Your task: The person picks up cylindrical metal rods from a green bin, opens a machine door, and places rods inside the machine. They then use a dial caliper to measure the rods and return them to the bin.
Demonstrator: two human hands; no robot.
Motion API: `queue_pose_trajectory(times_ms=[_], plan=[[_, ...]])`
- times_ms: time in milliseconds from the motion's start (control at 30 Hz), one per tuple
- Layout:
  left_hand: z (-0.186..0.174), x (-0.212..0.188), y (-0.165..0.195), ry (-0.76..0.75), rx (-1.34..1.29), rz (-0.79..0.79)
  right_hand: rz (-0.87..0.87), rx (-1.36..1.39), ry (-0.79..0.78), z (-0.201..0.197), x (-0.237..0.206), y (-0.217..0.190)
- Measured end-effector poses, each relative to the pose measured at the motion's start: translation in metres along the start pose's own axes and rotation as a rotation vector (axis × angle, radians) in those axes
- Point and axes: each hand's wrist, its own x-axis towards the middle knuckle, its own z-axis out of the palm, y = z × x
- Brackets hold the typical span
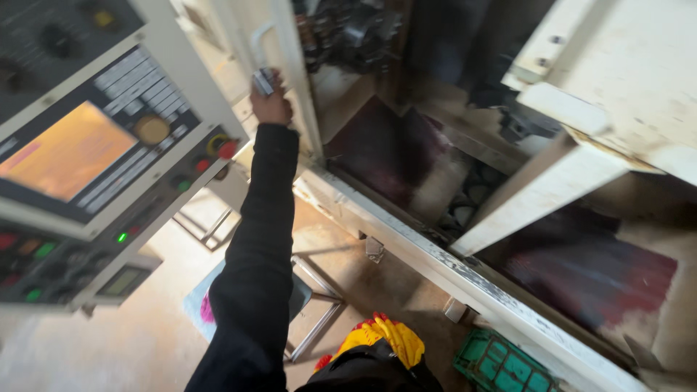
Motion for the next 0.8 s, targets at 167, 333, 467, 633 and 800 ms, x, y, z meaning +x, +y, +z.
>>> queue_pose_trajectory(times_ms=[167, 333, 467, 633, 800], plan=[[-0.003, -0.032, -0.005, -0.188, -0.017, -0.133, -0.001, -0.011, 0.038, -0.036, -0.010, -0.006], [0.008, -0.093, 0.024, -0.386, 0.044, -0.251, -0.017, -0.021, -0.002, -0.055, -0.006, -0.003], [0.026, -0.146, 0.041, -0.557, 0.079, -0.296, 0.013, -0.076, -0.134, -0.050, -0.021, 0.018], [0.059, -0.202, 0.041, -0.825, -0.004, -0.362, -0.003, -0.223, -0.461, 0.001, -0.074, 0.048], [0.087, -0.256, 0.032, -1.068, -0.012, -0.406, 0.124, -0.284, -0.595, 0.071, -0.123, 0.045]])
